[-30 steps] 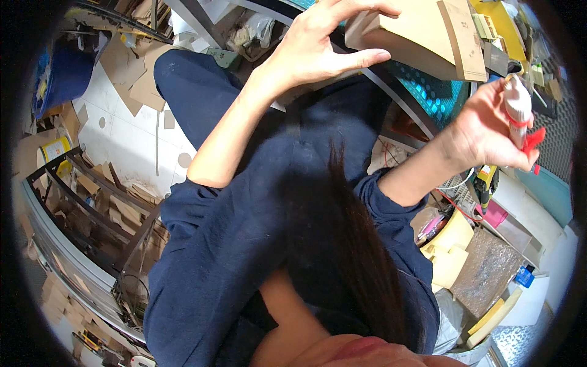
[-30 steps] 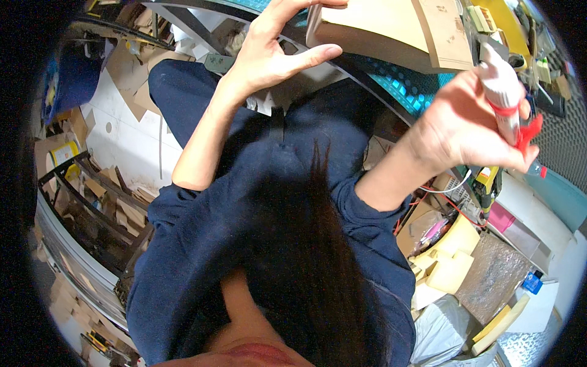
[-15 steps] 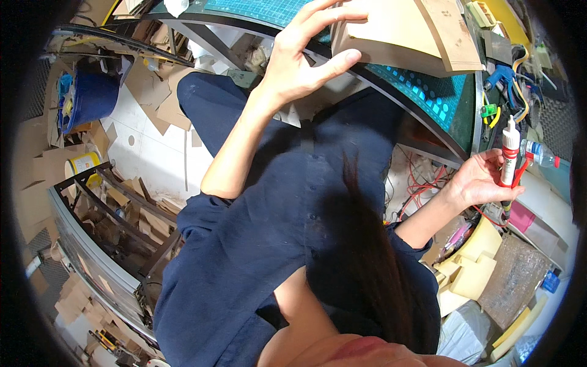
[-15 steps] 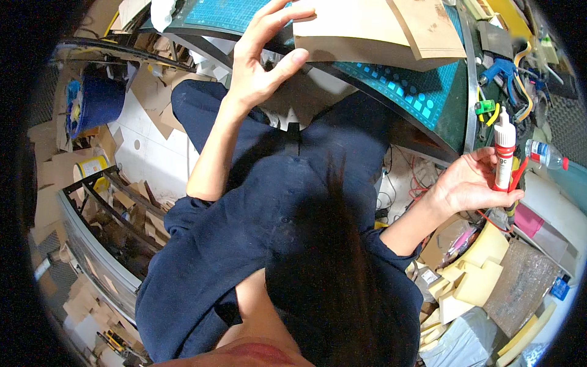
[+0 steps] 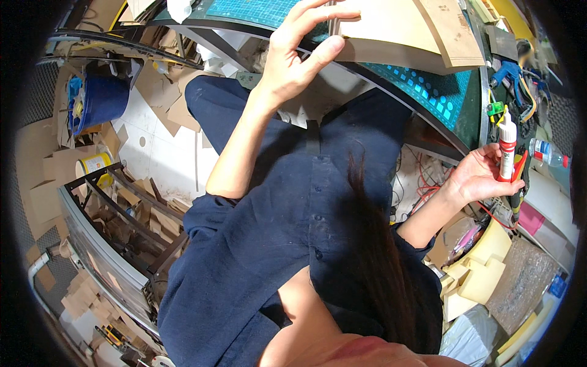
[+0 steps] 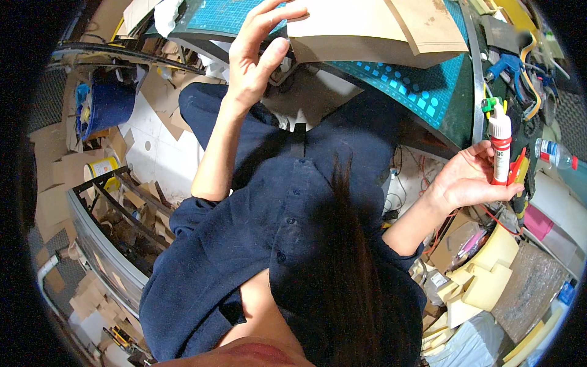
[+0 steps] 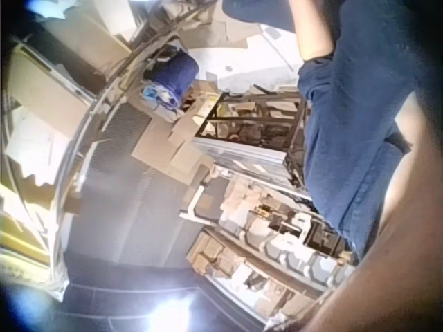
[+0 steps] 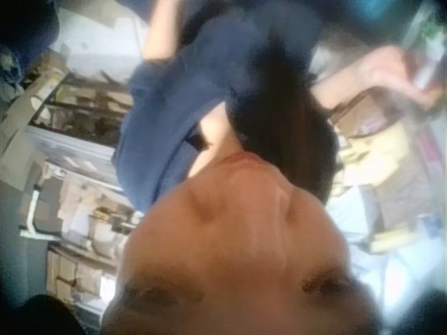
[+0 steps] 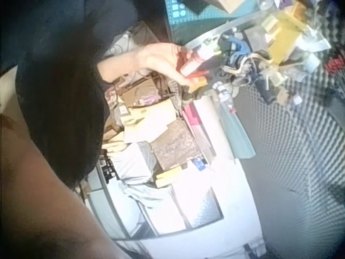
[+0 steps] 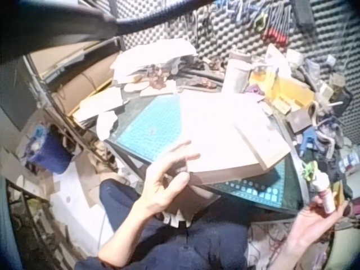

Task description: The person picks up a flat cardboard piece and folds it into a box shape. They apply glue to the edges and press the flaps together to form the box. The person then picks up a smaller cardboard piece and attaches it to the box.

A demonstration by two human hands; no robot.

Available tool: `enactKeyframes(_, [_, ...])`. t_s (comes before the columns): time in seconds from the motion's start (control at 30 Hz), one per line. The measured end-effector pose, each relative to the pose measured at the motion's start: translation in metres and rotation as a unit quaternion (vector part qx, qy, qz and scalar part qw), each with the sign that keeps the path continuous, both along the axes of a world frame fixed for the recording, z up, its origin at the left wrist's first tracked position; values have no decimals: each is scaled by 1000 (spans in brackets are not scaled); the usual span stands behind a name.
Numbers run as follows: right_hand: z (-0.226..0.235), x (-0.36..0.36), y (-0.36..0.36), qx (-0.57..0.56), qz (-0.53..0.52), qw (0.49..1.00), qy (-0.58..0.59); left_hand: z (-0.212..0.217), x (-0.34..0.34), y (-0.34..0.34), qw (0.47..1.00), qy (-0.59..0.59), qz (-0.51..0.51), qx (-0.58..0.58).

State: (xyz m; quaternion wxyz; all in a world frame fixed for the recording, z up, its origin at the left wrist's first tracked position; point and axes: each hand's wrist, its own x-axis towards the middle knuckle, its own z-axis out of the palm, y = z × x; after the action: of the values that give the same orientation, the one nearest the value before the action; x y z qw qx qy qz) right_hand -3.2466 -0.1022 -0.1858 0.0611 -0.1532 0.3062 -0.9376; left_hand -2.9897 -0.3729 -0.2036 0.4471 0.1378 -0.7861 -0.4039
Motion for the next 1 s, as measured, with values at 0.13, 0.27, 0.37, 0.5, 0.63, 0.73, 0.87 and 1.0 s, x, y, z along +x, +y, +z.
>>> enactKeyframes(0.13, [-3,1,-1,13,-1,1000,-6,-1,-1,-4,1000,15,-13,16])
enactKeyframes(0.27, [-6,4,-4,-4,31,1000,-6,-2,-1,-1,994,55,-49,79])
enactKeyframes(0.37, [0,11,-8,-3,19,1000,-5,-3,-3,-3,998,29,-37,49])
enactKeyframes(0.5, [-4,7,-3,1,11,1000,-9,-9,-1,-12,998,20,-56,26])
enactKeyframes(0.63, [-6,6,-3,7,13,1000,-9,-6,1,-4,992,54,-54,102])
enactKeyframes(0.73, [-6,0,5,8,5,1000,2,0,-4,-5,965,165,-42,202])
enactKeyframes(0.87, [-9,-13,19,-15,13,1000,22,-11,44,-75,982,38,172,66])
enactKeyframes(1.0, [0,-11,26,20,-14,1000,15,12,56,-97,967,-121,215,-69])
